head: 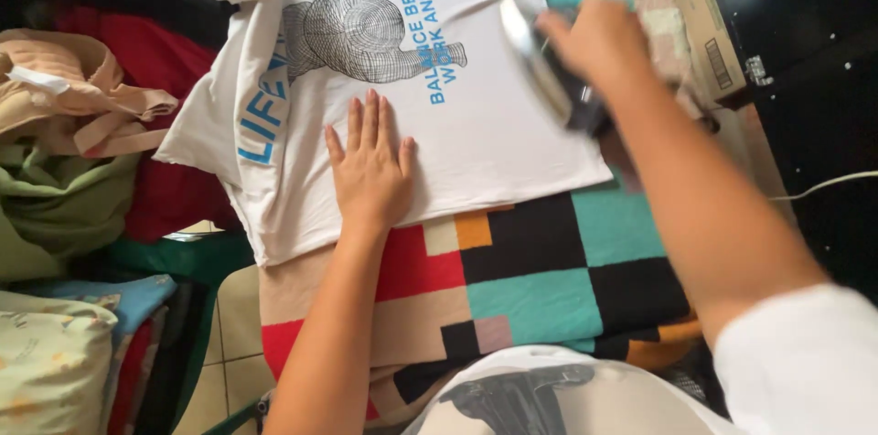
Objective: Ironing a white t-shirt on a patterned mat and then folding it.
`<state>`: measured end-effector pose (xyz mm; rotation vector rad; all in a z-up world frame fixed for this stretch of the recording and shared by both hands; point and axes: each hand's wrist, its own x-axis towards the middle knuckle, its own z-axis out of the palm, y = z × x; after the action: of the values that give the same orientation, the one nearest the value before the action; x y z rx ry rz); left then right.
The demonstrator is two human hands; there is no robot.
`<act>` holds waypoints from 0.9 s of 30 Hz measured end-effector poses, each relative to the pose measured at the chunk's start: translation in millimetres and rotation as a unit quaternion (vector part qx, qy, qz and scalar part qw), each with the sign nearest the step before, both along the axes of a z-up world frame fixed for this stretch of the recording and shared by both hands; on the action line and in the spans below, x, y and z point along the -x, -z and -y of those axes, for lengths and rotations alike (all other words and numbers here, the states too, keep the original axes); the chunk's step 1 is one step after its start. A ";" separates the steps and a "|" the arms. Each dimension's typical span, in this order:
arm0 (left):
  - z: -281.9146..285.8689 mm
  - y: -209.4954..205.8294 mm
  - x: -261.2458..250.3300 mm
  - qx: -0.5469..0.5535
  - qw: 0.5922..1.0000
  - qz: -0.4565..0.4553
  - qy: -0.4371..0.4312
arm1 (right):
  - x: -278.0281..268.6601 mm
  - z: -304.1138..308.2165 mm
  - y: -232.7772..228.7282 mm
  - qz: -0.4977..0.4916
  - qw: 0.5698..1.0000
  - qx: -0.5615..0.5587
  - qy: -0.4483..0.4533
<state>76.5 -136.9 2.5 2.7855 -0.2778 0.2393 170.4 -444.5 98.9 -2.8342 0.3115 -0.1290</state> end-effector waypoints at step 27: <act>-117.3 -51.4 72.0 0.144 0.964 -0.021 0.222 | 116.9 -52.1 -25.3 0.039 0.913 0.139 -0.382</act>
<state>4.5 -19.6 53.9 2.3619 -0.7761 0.0997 53.5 -392.4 124.2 -2.9760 -0.8977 -0.1223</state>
